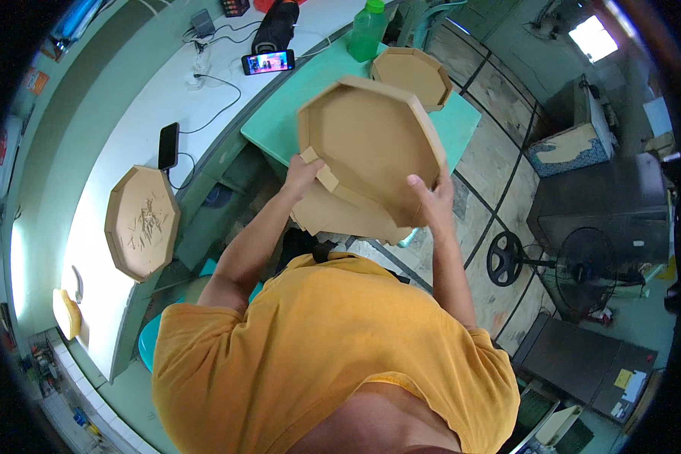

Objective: The person assembles flat cardboard pizza boxes by folding the side flaps and tucking them into slots to form a box shape. The person repeats this process for multiple boxes, stacking the finished ones on the table.

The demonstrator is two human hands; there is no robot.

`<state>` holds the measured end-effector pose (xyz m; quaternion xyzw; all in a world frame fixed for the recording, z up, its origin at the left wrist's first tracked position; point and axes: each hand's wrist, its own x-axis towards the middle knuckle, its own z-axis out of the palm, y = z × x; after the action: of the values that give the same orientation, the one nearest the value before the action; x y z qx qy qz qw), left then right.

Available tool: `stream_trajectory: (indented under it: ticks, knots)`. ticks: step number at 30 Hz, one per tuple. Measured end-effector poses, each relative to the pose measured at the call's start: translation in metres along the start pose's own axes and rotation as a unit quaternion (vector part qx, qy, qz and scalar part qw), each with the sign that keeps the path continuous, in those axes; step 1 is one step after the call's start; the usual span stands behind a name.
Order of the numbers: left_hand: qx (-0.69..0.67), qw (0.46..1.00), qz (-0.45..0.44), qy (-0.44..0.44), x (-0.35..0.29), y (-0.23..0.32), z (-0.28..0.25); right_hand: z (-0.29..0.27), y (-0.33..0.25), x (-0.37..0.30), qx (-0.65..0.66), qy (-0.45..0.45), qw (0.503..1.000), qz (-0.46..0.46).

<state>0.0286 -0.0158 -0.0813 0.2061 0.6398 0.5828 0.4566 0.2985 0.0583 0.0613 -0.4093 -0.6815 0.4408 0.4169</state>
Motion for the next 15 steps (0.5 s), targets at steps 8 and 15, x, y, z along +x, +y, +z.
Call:
stream_trajectory:
  ticks: [8, 15]
  knots:
    - [0.083, 0.993, 0.067, -0.044, -0.005, 0.005, 0.009, 0.019, 0.027, -0.011, 0.058, 0.112, 0.989, 0.071]
    - [0.263, 0.95, 0.165, 0.025, 0.003, 0.008, 0.012, 0.037, 0.056, -0.016, 0.158, 0.178, 0.968, 0.077]
